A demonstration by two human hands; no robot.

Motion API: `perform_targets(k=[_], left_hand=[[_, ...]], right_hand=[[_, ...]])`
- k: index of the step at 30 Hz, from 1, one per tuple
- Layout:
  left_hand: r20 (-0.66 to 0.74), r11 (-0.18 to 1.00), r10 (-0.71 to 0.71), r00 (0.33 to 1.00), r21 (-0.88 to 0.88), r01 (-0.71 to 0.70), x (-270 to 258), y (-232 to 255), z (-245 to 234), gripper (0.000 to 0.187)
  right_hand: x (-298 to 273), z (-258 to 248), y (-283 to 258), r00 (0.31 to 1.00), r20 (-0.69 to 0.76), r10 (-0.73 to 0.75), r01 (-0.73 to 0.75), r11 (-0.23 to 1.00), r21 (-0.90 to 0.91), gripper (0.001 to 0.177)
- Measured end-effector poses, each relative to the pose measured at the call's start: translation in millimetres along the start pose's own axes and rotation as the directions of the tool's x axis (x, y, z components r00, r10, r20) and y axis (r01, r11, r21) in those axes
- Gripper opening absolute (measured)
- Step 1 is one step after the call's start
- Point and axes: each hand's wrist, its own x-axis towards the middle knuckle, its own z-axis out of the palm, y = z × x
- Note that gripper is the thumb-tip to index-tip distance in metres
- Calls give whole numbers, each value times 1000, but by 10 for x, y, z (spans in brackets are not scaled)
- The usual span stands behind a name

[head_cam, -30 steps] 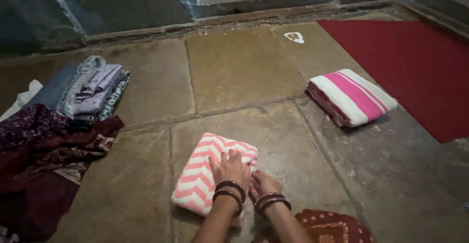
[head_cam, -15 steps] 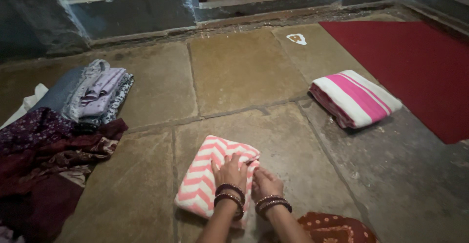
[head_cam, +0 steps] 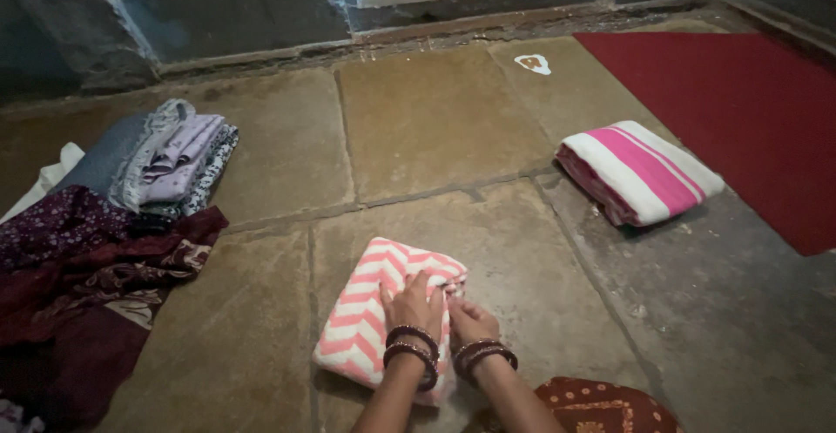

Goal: The person folds a pink and white chevron-patterned towel on the floor, then places it on a stack. They then unfold a red and white floral-patterned cloth and begin to fold it.

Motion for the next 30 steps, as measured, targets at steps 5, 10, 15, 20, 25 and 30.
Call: perform_targets(k=[5,10,15,20,25,30], left_hand=[[-63,998,38,997,-41,-41,-43,-29,3,45],[-57,993,106,993,-47,-109,-52,-57,34,48],[19,995,78,997,-60,-77,20,-163,158,45],[94,994,96,991,-52,-92,191,-270,168,41],[272,954,171,947,195,-228,88,-268,-189,47],[175,901,233,956,331,-281,-129,-132,-459,61]], right_hand=[[-115,213,-180,944,-210,-253,114,850,-514,35],[-261,321,-259,876,-201,-438,217,731,-647,23],[-324,271,-293,895,-59,-441,299,694,-654,23],[-448,207,-394,876,127,-466,368,473,-800,37],[-750,211,-595,904,245,-350,316,164,-934,41],[-943,182,-821,943,205,-260,212,-1,-977,42]])
